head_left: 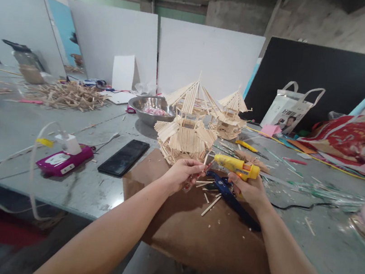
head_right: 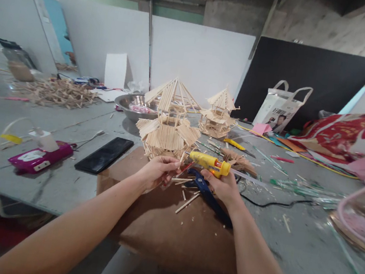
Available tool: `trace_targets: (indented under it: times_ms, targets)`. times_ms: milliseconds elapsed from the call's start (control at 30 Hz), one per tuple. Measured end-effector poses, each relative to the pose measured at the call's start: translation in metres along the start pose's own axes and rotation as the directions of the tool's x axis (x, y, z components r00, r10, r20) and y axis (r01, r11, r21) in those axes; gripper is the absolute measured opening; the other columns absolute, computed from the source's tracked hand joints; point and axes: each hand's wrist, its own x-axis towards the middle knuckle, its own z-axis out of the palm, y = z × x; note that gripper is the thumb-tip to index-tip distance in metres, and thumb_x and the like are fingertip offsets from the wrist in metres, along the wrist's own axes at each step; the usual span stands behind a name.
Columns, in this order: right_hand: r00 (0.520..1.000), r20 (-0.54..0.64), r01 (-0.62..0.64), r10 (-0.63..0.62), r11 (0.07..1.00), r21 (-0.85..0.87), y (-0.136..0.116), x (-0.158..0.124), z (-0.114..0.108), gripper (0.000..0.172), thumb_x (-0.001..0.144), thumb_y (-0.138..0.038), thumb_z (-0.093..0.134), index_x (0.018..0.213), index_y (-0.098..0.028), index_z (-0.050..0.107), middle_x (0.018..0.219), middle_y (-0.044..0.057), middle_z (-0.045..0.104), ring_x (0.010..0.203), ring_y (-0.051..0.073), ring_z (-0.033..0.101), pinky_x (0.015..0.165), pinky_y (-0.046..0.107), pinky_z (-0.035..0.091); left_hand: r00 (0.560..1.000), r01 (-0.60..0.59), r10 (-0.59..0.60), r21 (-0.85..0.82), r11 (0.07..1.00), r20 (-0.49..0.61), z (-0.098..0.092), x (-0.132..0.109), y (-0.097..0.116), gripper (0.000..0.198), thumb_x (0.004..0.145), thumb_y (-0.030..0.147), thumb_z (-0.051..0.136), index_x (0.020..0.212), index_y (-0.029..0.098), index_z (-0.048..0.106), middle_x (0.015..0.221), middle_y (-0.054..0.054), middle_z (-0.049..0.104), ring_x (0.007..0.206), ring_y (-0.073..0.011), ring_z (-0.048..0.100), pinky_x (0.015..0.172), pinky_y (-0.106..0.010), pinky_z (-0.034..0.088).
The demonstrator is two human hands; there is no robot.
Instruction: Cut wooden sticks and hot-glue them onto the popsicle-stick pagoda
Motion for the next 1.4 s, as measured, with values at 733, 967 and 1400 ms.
trace_targets:
  times_ms: [733,967,1400]
  targets:
    - [0.995,0.046,0.091,-0.088,0.993,-0.078,0.004,0.000,-0.001,0.020,0.058,-0.035,0.066,0.059,-0.017,0.058,0.039,-0.005,0.043,0.031,0.005,0.033,0.029,0.018,0.029,1.000,-0.021,0.021,-0.020,1.000,0.010,0.001,0.000,0.002,0.020,0.055,0.026,0.069,0.064,0.012,0.058,0.053,0.000,0.059,0.030,-0.0011,0.040,0.029,-0.013,0.028]
    - [0.993,0.082,0.097,-0.088,0.989,-0.108,0.005,0.000,-0.003,0.022,0.060,-0.035,0.064,0.060,-0.016,0.055,0.040,-0.005,0.042,0.032,0.005,0.033,0.030,0.019,0.028,0.999,-0.037,0.037,-0.030,0.999,0.013,0.001,-0.001,0.002,0.021,0.055,0.027,0.069,0.064,0.011,0.058,0.053,0.000,0.059,0.030,-0.0011,0.040,0.030,-0.013,0.027]
    - [0.990,0.082,0.124,-0.116,0.988,-0.096,-0.004,-0.002,0.001,0.022,0.056,-0.035,0.067,0.059,-0.017,0.055,0.039,-0.004,0.043,0.033,0.006,0.036,0.030,0.019,0.031,0.999,-0.039,0.040,-0.041,0.998,0.015,0.001,-0.001,0.003,0.021,0.055,0.026,0.069,0.065,0.010,0.059,0.054,0.000,0.059,0.030,-0.0009,0.040,0.029,-0.014,0.023]
